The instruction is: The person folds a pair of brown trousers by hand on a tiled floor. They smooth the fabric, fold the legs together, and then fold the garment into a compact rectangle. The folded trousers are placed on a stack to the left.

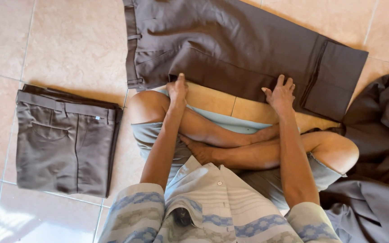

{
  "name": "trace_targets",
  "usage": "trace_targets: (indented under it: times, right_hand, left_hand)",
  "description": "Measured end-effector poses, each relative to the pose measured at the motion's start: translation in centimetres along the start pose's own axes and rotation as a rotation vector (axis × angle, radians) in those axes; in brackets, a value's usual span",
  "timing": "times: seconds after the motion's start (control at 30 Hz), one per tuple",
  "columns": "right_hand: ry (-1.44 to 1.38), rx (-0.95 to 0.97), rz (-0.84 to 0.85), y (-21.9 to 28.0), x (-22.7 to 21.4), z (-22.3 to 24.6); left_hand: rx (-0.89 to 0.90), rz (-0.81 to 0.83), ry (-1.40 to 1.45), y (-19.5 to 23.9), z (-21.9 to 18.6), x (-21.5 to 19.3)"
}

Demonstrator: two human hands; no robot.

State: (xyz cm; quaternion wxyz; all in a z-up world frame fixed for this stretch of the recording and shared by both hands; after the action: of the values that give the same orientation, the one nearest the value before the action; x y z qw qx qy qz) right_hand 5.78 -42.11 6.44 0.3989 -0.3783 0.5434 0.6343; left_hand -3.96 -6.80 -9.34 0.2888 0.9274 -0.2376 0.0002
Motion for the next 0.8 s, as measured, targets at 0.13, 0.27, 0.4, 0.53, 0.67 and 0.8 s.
trace_targets:
  times: [0.13, 0.27, 0.4, 0.53, 0.67, 0.8]
  right_hand:
    - [0.032, -0.001, -0.011, -1.3, 2.1, -1.2]
    - [0.048, -0.019, -0.034, -1.3, 2.7, -1.2]
    - [0.089, -0.013, -0.05, -1.4, 2.9, -1.5]
    - [0.113, -0.03, -0.065, -0.8, 2.6, -1.1]
    - [0.057, 0.022, -0.021, -0.8, 1.4, -0.6]
    - [0.018, 0.054, 0.023, -2.2, 2.3, -1.7]
  left_hand:
    - [-0.275, -0.202, 0.468, 3.0, -7.2, 1.2]
    - [-0.332, -0.382, 0.619, -1.9, -4.4, 0.8]
    - [-0.017, -0.568, 0.461, -7.8, -2.6, -0.6]
    - [0.47, -0.763, 0.101, -14.5, -0.4, -3.9]
    - [0.535, -0.681, -0.194, -3.8, -7.7, -2.3]
    - [0.862, -0.289, -0.859, 6.7, -11.4, 3.9]
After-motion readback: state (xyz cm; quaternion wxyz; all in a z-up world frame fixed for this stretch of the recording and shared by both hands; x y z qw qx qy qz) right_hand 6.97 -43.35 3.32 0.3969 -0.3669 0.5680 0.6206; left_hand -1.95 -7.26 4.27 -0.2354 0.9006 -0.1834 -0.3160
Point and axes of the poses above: each hand's wrist, its own y-axis away from the middle knuckle, its own x-axis out of the palm, z = x × y, the point moved 1 cm from there along -y, towards the middle knuckle, and after that the axes turned 4 degrees about y, right-handed, at the moved point
